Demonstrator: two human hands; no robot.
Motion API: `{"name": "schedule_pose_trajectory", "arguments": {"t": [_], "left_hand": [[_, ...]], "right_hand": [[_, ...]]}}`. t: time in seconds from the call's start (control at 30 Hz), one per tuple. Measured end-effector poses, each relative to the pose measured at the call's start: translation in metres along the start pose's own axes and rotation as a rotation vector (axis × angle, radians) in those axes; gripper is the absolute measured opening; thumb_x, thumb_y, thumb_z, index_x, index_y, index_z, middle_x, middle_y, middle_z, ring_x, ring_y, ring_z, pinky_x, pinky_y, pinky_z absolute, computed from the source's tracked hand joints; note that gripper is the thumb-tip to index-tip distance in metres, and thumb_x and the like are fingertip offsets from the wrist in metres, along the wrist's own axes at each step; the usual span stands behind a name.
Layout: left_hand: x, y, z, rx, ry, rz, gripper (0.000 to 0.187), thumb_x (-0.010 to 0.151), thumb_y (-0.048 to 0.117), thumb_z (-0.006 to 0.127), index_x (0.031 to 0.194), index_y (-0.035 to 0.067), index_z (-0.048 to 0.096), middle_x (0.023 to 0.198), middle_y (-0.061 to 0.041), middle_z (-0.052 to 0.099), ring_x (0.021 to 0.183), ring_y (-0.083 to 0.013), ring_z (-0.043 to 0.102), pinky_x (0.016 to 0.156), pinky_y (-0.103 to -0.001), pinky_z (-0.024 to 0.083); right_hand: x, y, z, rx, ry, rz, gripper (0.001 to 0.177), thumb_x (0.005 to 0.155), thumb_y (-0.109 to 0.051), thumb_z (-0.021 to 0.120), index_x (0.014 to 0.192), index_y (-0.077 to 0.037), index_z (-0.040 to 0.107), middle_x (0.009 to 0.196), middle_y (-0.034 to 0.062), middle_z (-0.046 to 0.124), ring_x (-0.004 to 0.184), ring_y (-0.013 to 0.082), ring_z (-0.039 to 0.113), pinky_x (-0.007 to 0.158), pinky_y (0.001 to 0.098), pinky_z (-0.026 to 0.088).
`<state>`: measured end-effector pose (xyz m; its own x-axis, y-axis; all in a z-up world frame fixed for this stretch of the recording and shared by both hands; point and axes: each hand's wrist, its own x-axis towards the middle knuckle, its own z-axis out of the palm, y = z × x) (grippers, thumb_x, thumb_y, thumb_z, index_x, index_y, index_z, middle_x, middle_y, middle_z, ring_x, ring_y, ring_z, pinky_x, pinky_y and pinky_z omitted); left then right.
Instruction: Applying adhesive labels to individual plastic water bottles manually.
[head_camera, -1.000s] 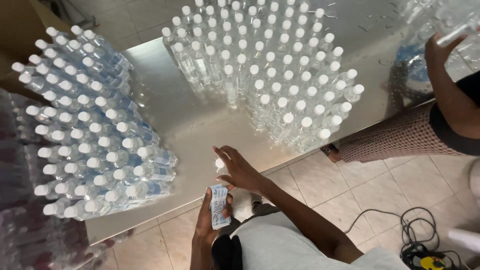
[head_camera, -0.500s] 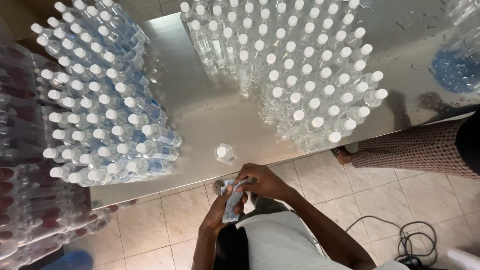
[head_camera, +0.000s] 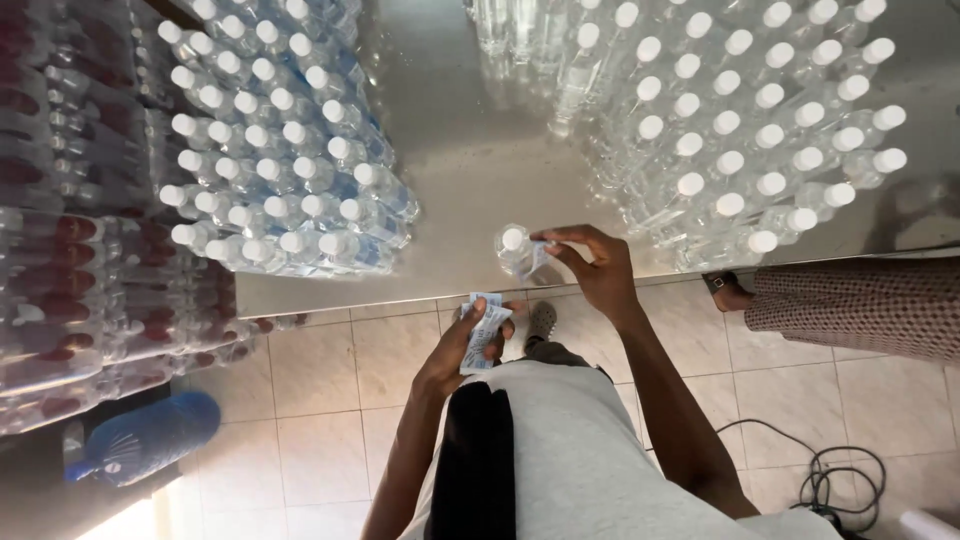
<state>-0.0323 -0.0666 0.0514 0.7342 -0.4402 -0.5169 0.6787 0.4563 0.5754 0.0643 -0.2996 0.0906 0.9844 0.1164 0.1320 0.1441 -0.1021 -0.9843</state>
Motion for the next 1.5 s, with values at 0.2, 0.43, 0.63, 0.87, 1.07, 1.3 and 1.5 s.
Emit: {"name": "schedule_pose_trajectory", "arguments": {"t": [0.2, 0.43, 0.63, 0.87, 1.07, 1.3, 1.5], "left_hand": [[-0.014, 0.011, -0.017, 0.026, 0.022, 0.041, 0.088, 0.106, 0.07, 0.054, 0.155, -0.002, 0.056, 0.099, -0.009, 0.073, 0.063, -0.0049, 0.061, 0.059, -0.022, 0.052], [-0.017, 0.001, -0.049, -0.034, 0.013, 0.045, 0.086, 0.107, 0.069, 0.053, 0.156, -0.001, 0.055, 0.1, -0.009, 0.073, 0.063, -0.005, 0.06, 0.061, -0.024, 0.052], [-0.008, 0.009, -0.056, -0.022, -0.025, 0.033, 0.082, 0.109, 0.066, 0.051, 0.156, -0.001, 0.056, 0.1, -0.008, 0.074, 0.063, -0.0052, 0.059, 0.061, -0.024, 0.051], [-0.01, 0.02, -0.051, -0.033, -0.036, 0.017, 0.08, 0.109, 0.066, 0.054, 0.154, 0.001, 0.058, 0.101, -0.008, 0.075, 0.064, -0.0041, 0.058, 0.062, -0.022, 0.049], [-0.023, 0.01, -0.061, -0.092, 0.004, 0.044, 0.08, 0.109, 0.065, 0.056, 0.154, 0.0, 0.058, 0.101, -0.008, 0.074, 0.064, -0.0049, 0.058, 0.062, -0.023, 0.05], [-0.042, -0.001, -0.085, -0.177, 0.081, 0.07, 0.079, 0.109, 0.065, 0.055, 0.155, 0.002, 0.057, 0.101, -0.008, 0.074, 0.064, -0.0049, 0.058, 0.06, -0.023, 0.049], [-0.049, -0.023, -0.107, -0.226, 0.163, 0.141, 0.075, 0.112, 0.062, 0.055, 0.154, 0.0, 0.058, 0.1, -0.01, 0.075, 0.062, -0.0064, 0.059, 0.059, -0.023, 0.051]], "right_hand": [[0.029, 0.047, 0.028, -0.062, -0.04, -0.099, 0.018, 0.105, -0.014, 0.079, 0.123, -0.009, 0.082, 0.117, 0.0095, 0.084, 0.12, 0.0249, 0.077, 0.108, 0.0418, 0.057], [-0.003, 0.058, 0.013, -0.105, -0.105, -0.046, 0.034, 0.109, -0.011, 0.07, 0.143, -0.006, 0.071, 0.138, 0.0164, 0.076, 0.136, 0.0367, 0.067, 0.116, 0.0523, 0.05], [-0.011, 0.087, 0.02, -0.24, -0.119, 0.019, 0.072, 0.093, -0.021, 0.092, 0.153, 0.0, 0.058, 0.149, 0.0249, 0.065, 0.143, 0.0435, 0.058, 0.124, 0.0588, 0.041], [-0.014, 0.101, 0.038, -0.344, -0.181, 0.174, 0.086, 0.095, -0.025, 0.09, 0.162, 0.003, 0.044, 0.16, 0.0281, 0.054, 0.15, 0.0456, 0.05, 0.129, 0.0572, 0.037], [-0.017, 0.133, 0.051, -0.414, -0.241, 0.373, 0.082, 0.096, -0.042, 0.087, 0.154, -0.001, 0.046, 0.151, 0.0263, 0.06, 0.144, 0.0457, 0.056, 0.124, 0.0609, 0.044], [-0.024, 0.148, 0.053, -0.428, -0.223, 0.403, 0.073, 0.097, -0.035, 0.089, 0.147, 0.003, 0.051, 0.141, 0.0257, 0.064, 0.137, 0.046, 0.062, 0.116, 0.0575, 0.053], [-0.031, 0.152, 0.083, -0.366, -0.276, 0.368, 0.067, 0.096, -0.029, 0.092, 0.144, 0.003, 0.057, 0.135, 0.0211, 0.067, 0.133, 0.0405, 0.065, 0.108, 0.0529, 0.058]]}}
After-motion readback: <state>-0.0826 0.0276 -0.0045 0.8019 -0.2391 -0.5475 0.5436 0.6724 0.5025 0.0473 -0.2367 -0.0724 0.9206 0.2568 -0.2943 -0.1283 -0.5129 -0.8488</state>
